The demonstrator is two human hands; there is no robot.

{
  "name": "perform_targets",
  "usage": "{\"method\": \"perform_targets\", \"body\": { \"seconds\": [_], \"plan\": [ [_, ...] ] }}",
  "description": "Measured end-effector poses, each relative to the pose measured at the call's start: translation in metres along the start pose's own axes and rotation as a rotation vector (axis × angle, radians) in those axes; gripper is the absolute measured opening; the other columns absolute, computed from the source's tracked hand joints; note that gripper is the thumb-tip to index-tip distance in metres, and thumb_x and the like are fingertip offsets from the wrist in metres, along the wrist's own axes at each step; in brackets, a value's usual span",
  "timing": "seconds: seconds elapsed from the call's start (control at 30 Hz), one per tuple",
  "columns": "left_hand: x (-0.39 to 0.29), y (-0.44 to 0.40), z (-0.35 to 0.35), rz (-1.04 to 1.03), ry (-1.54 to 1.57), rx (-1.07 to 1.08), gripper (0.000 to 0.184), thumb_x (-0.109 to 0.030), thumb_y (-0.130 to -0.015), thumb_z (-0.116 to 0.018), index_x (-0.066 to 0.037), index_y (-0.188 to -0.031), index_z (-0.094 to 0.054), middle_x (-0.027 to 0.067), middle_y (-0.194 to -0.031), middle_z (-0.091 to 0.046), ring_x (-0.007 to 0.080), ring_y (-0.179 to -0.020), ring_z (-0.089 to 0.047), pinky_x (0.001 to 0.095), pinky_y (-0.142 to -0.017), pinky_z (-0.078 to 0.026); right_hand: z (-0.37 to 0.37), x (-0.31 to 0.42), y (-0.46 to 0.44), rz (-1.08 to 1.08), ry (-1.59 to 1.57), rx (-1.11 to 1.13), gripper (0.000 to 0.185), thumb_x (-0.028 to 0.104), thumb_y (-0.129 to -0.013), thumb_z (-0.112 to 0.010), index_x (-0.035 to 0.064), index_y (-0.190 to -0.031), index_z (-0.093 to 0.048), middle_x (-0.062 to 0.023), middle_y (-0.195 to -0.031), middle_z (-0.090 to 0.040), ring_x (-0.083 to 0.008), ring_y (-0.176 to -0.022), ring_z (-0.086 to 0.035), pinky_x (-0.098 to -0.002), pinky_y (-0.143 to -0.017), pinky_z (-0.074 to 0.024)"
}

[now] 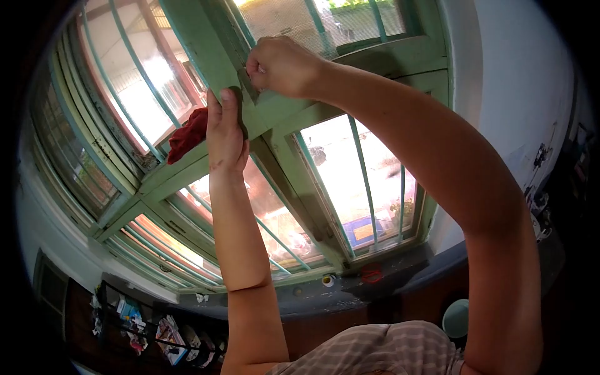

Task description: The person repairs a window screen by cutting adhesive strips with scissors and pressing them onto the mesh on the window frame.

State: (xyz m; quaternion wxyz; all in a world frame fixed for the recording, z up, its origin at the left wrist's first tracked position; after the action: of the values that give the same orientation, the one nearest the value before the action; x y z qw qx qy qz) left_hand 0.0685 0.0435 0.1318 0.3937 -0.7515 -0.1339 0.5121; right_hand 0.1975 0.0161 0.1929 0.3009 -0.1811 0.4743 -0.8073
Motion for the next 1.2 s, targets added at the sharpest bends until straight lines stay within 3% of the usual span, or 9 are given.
{"method": "perform_targets", "body": {
  "seconds": [0.1,0.2,0.3,0.4,0.5,0.6,0.7,0.8,1.2],
  "plan": [
    [0.0,0.0,0.001,0.01,-0.006,0.001,0.051,-0.03,-0.097,-0.046,-0.009,-0.14,-0.028,0.0069,-0.127,-0.047,0.016,-0.111,-0.05,0.0284,-0.09,-0.044,-0.001,0.004,0.007,0.006,0.159,0.014,0.01,0.012,-0.07,-0.062,0.002,-0.07,-0.062,-0.0157,-0.08,-0.061,-0.0317,-0.075,-0.06,-0.0359,-0.068,-0.0475],
    [0.003,-0.002,0.003,-0.002,0.044,0.027,0.052,-0.03,-0.097,-0.046,-0.009,-0.141,-0.026,0.0067,-0.127,-0.047,0.0159,-0.109,-0.05,0.0275,-0.089,-0.044,0.015,0.024,0.036,0.079,0.051,0.221,0.01,0.012,-0.072,-0.06,0.0031,-0.068,-0.06,-0.0144,-0.08,-0.061,-0.0314,-0.079,-0.06,-0.0365,-0.068,-0.0474],
    [0.005,-0.004,0.006,0.007,0.007,0.011,0.053,-0.031,-0.097,-0.045,-0.009,-0.141,-0.026,0.0063,-0.128,-0.047,0.016,-0.109,-0.05,0.0276,-0.089,-0.044,0.021,0.047,0.067,-0.065,0.048,0.851,0.013,0.012,-0.076,-0.058,0.0034,-0.067,-0.059,-0.0129,-0.076,-0.061,-0.0322,-0.075,-0.06,-0.0369,-0.066,-0.0478],
    [0.009,-0.005,0.011,0.065,-0.051,-0.043,0.052,-0.033,-0.098,-0.043,-0.009,-0.141,-0.026,0.0064,-0.127,-0.047,0.0164,-0.11,-0.049,0.0286,-0.09,-0.044,0.005,0.023,0.066,0.142,0.191,0.624,0.014,0.011,-0.08,-0.056,0.0037,-0.071,-0.063,-0.0127,-0.074,-0.063,-0.0307,-0.069,-0.06,-0.0367,-0.063,-0.0483],
    [0.003,-0.004,0.005,0.01,-0.027,0.018,0.051,-0.033,-0.098,-0.042,-0.009,-0.14,-0.027,0.0072,-0.127,-0.047,0.0166,-0.111,-0.048,0.0295,-0.091,-0.043,0.023,0.02,0.042,0.432,0.187,-0.164,0.013,0.01,-0.081,-0.057,0.0038,-0.077,-0.068,-0.0136,-0.072,-0.064,-0.029,-0.065,-0.062,-0.0363,-0.064,-0.0497],
    [-0.001,0.0,0.0,0.023,-0.02,-0.028,0.051,-0.033,-0.098,-0.042,-0.009,-0.14,-0.027,0.0075,-0.127,-0.046,0.017,-0.112,-0.048,0.0302,-0.091,-0.043,0.013,0.0,0.016,-0.175,-0.148,0.079,0.015,0.011,-0.077,-0.063,0.0035,-0.088,-0.069,-0.0138,-0.08,-0.065,-0.0262,-0.074,-0.064,-0.0354,-0.071,-0.0509],
    [0.001,-0.001,0.002,0.028,-0.002,-0.004,0.053,-0.035,-0.097,-0.042,-0.009,-0.14,-0.026,0.0076,-0.129,-0.045,0.0173,-0.113,-0.047,0.0306,-0.093,-0.043,0.009,0.001,0.011,-0.224,-0.179,-0.053,0.019,0.011,-0.073,-0.067,0.0005,-0.088,-0.068,-0.0142,-0.084,-0.066,-0.0264,-0.077,-0.064,-0.0352,-0.074,-0.0509],
    [0.0,0.0,0.001,0.021,-0.008,0.016,0.055,-0.035,-0.097,-0.043,-0.009,-0.141,-0.024,0.0078,-0.131,-0.044,0.0175,-0.115,-0.047,0.0308,-0.094,-0.042,0.012,0.008,0.011,-0.069,-0.03,-0.247,0.021,0.012,-0.071,-0.068,-0.0009,-0.088,-0.067,-0.0149,-0.086,-0.066,-0.0269,-0.078,-0.065,-0.0352,-0.074,-0.0509],
    [0.001,0.0,0.0,0.024,0.035,0.023,0.051,-0.032,-0.097,-0.044,-0.009,-0.14,-0.026,0.0073,-0.131,-0.043,0.0174,-0.116,-0.045,0.0307,-0.095,-0.041,0.007,0.0,-0.008,0.008,-0.026,-0.073,0.014,0.013,-0.069,-0.066,0.0013,-0.078,-0.068,-0.0146,-0.077,-0.065,-0.0287,-0.075,-0.065,-0.0359,-0.071,-0.0512]
  ]
}}
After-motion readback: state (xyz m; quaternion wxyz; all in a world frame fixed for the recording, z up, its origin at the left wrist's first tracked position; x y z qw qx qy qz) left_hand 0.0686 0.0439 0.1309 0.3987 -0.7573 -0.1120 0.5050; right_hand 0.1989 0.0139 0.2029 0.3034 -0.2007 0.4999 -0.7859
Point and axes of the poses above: each hand's wrist, its own y-axis away from the middle knuckle, its own z-axis out of the back of the hand, x = y × z, the point moved 5 cm from there along -y, towards the middle knuckle
